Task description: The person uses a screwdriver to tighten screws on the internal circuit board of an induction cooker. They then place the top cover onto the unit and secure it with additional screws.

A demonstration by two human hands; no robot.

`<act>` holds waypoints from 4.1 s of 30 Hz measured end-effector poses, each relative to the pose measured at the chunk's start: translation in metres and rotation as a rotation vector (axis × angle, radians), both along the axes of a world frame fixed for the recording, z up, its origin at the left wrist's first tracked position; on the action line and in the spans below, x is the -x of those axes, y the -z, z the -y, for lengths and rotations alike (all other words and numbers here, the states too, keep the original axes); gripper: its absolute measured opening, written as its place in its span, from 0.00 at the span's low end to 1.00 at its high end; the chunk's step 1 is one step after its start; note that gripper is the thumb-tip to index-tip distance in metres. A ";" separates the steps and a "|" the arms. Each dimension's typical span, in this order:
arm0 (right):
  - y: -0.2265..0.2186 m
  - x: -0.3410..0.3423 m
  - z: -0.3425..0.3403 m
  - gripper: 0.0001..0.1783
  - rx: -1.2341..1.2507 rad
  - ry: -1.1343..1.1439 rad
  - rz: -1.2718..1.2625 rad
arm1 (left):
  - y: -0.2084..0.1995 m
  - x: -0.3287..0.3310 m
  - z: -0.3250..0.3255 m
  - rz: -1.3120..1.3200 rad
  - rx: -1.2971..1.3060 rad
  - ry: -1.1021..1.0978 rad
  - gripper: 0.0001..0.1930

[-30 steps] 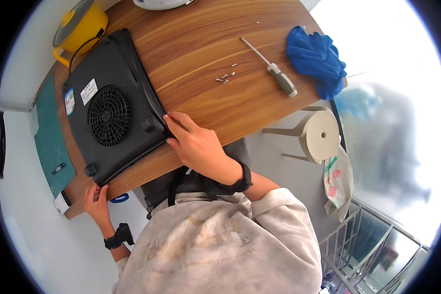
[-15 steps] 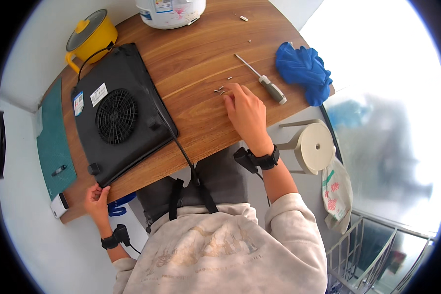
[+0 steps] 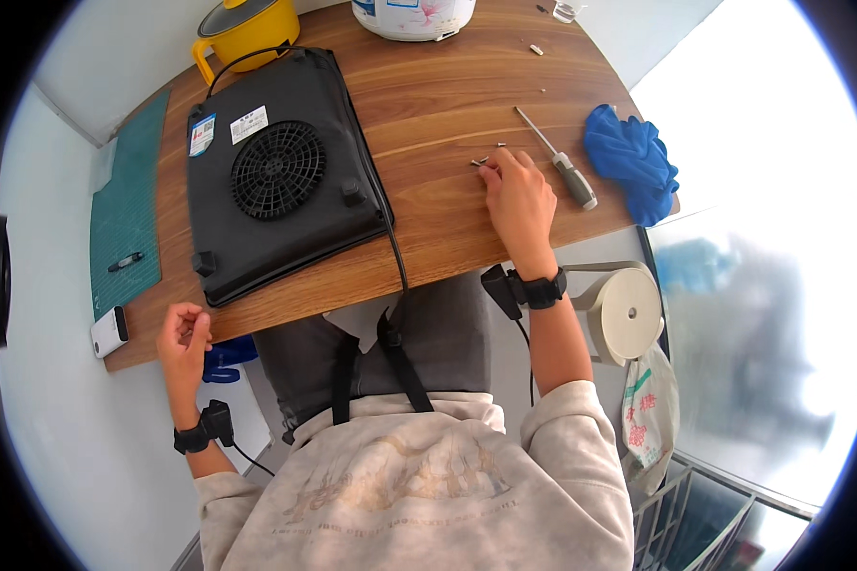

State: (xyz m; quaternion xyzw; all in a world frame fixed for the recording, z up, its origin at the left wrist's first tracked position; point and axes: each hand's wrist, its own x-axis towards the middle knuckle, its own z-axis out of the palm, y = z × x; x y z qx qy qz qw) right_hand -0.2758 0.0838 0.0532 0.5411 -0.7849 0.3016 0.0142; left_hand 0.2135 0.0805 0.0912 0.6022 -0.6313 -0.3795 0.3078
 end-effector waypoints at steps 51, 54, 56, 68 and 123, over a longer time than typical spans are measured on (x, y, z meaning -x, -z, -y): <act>-0.030 -0.075 -0.029 0.04 -0.099 -0.523 0.396 | -0.010 0.175 0.027 0.379 0.507 0.634 0.35; -0.028 -0.078 -0.041 0.04 -0.149 -0.515 0.399 | -0.010 0.164 0.014 0.344 0.476 0.639 0.34; -0.030 -0.079 -0.045 0.05 -0.155 -0.519 0.439 | -0.011 0.160 0.007 0.333 0.469 0.648 0.33; -0.043 -0.095 -0.045 0.10 -0.130 -0.673 0.494 | -0.001 0.159 0.002 0.294 0.464 0.592 0.34; -0.019 -0.131 -0.052 0.11 0.141 -0.744 0.126 | 0.005 0.153 -0.001 0.233 0.544 0.559 0.37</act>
